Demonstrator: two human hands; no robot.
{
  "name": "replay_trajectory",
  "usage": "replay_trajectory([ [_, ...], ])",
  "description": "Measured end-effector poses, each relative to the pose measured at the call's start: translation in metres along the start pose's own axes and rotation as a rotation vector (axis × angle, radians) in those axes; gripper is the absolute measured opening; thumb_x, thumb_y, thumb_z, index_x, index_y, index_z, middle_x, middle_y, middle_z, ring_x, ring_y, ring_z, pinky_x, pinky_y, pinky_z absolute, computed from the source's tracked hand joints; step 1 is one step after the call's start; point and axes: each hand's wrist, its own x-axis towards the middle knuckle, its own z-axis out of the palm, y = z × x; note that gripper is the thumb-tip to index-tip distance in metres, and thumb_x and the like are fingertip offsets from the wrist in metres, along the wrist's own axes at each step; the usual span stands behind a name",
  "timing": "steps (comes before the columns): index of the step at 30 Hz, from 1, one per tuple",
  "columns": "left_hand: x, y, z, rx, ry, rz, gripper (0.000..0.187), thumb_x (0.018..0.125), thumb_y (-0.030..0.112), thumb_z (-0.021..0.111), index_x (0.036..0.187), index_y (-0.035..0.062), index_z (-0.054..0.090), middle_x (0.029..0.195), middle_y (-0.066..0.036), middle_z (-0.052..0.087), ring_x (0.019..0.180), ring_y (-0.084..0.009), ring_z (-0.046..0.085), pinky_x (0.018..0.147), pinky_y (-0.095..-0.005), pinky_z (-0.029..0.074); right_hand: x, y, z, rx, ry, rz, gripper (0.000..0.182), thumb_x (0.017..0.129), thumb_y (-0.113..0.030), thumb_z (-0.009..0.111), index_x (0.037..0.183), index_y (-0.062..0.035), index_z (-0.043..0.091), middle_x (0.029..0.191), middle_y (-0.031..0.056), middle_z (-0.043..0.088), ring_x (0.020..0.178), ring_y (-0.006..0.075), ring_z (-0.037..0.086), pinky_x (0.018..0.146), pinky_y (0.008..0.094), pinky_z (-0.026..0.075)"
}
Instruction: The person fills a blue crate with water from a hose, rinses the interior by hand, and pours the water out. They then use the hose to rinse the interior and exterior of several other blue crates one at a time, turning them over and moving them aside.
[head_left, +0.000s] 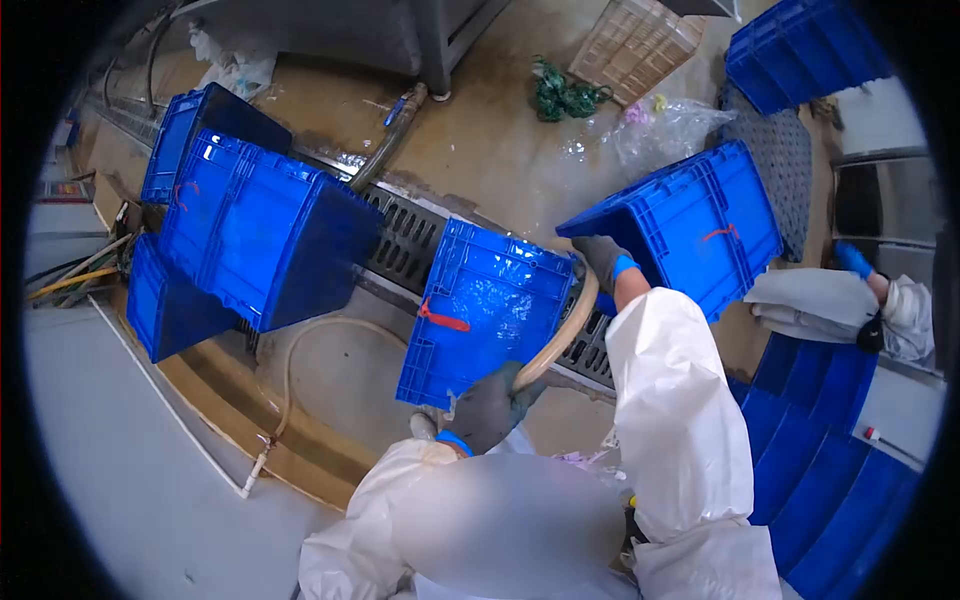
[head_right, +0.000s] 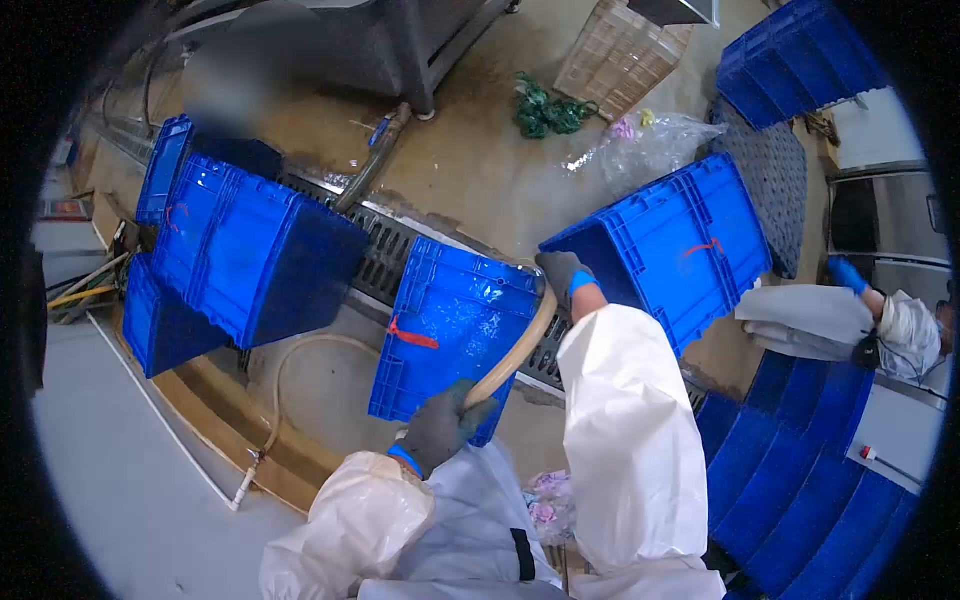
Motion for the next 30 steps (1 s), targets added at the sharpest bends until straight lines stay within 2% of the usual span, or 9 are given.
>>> replay_trajectory([
  [1,0.000,-0.003,0.001,0.008,0.003,0.004,0.037,0.091,0.039,0.065,0.103,0.0034,0.060,0.085,-0.022,0.065,0.078,-0.0380,0.065,0.067,-0.0447,0.048,-0.006,0.003,0.001,-0.151,0.060,-0.127,0.028,0.089,-0.022,0.052,0.104,-0.0043,0.068,0.102,0.0222,0.068,0.098,0.0350,0.067,0.082,0.0440,0.053],
  [7,-0.025,-0.020,-0.004,0.025,0.082,0.027,0.039,0.088,0.039,0.068,0.105,0.0044,0.060,0.086,-0.021,0.065,0.077,-0.0383,0.064,0.067,-0.0438,0.048,-0.014,-0.080,-0.010,1.148,-0.043,0.458,0.026,0.091,-0.022,0.053,0.102,-0.0023,0.066,0.087,0.0184,0.068,0.076,0.0287,0.068,0.072,0.0402,0.054],
  [12,-0.048,-0.062,0.001,-0.014,0.242,0.021,0.040,0.086,0.035,0.071,0.111,0.0052,0.061,0.087,-0.019,0.066,0.078,-0.0354,0.066,0.070,-0.0421,0.050,0.015,-0.068,0.055,0.780,0.321,-0.218,0.023,0.093,-0.021,0.050,0.098,-0.0014,0.062,0.072,0.0149,0.060,0.054,0.0265,0.060,0.052,0.0426,0.053],
  [14,-0.051,-0.064,0.000,-0.038,0.258,0.063,0.040,0.086,0.034,0.071,0.113,0.0055,0.061,0.088,-0.019,0.066,0.078,-0.0331,0.066,0.070,-0.0415,0.050,0.011,-0.066,0.063,0.848,0.363,-0.164,0.023,0.093,-0.021,0.050,0.097,-0.0018,0.062,0.069,0.0142,0.058,0.050,0.0263,0.058,0.046,0.0436,0.052],
  [16,-0.052,-0.066,0.001,-0.054,0.258,0.102,0.039,0.086,0.031,0.070,0.115,0.0059,0.060,0.090,-0.019,0.066,0.081,-0.0341,0.065,0.073,-0.0424,0.050,-0.033,-0.090,0.034,1.282,0.176,0.331,0.023,0.093,-0.023,0.051,0.098,-0.0027,0.061,0.068,0.0146,0.058,0.048,0.0271,0.057,0.042,0.0450,0.051],
  [21,-0.067,-0.081,-0.004,-0.112,0.145,0.112,0.038,0.088,0.027,0.068,0.119,0.0072,0.059,0.095,-0.022,0.066,0.088,-0.0404,0.063,0.077,-0.0473,0.048,-0.067,-0.112,0.057,1.455,0.391,0.321,0.032,0.094,-0.039,0.054,0.099,-0.0074,0.059,0.067,0.0111,0.057,0.047,0.0235,0.055,0.041,0.0404,0.049],
  [23,-0.088,-0.088,-0.009,-0.031,0.318,0.113,0.029,0.087,0.025,0.069,0.106,0.0050,0.062,0.081,-0.016,0.065,0.074,-0.0286,0.064,0.066,-0.0410,0.048,-0.073,-0.136,0.082,1.577,0.457,0.293,0.037,0.094,-0.045,0.054,0.098,-0.0077,0.059,0.066,0.0092,0.056,0.047,0.0212,0.054,0.039,0.0393,0.047],
  [25,-0.115,-0.102,-0.020,-0.072,0.432,0.052,0.024,0.086,0.023,0.070,0.097,0.0035,0.064,0.071,-0.011,0.063,0.064,-0.0199,0.063,0.059,-0.0362,0.048,-0.051,-0.142,0.145,1.436,0.747,0.122,0.055,0.093,-0.058,0.053,0.094,-0.0041,0.061,0.071,0.0079,0.057,0.062,0.0174,0.059,0.054,0.0331,0.049],
  [30,-0.198,-0.172,-0.062,-0.198,0.584,-0.101,0.018,0.086,0.018,0.071,0.092,0.0019,0.065,0.065,-0.003,0.061,0.057,-0.0086,0.057,0.051,-0.0285,0.044,-0.052,-0.224,0.237,0.961,0.561,0.291,0.058,0.081,-0.041,0.069,0.110,0.0081,0.059,0.102,0.0314,0.064,0.098,0.0444,0.062,0.089,0.0478,0.047],
])
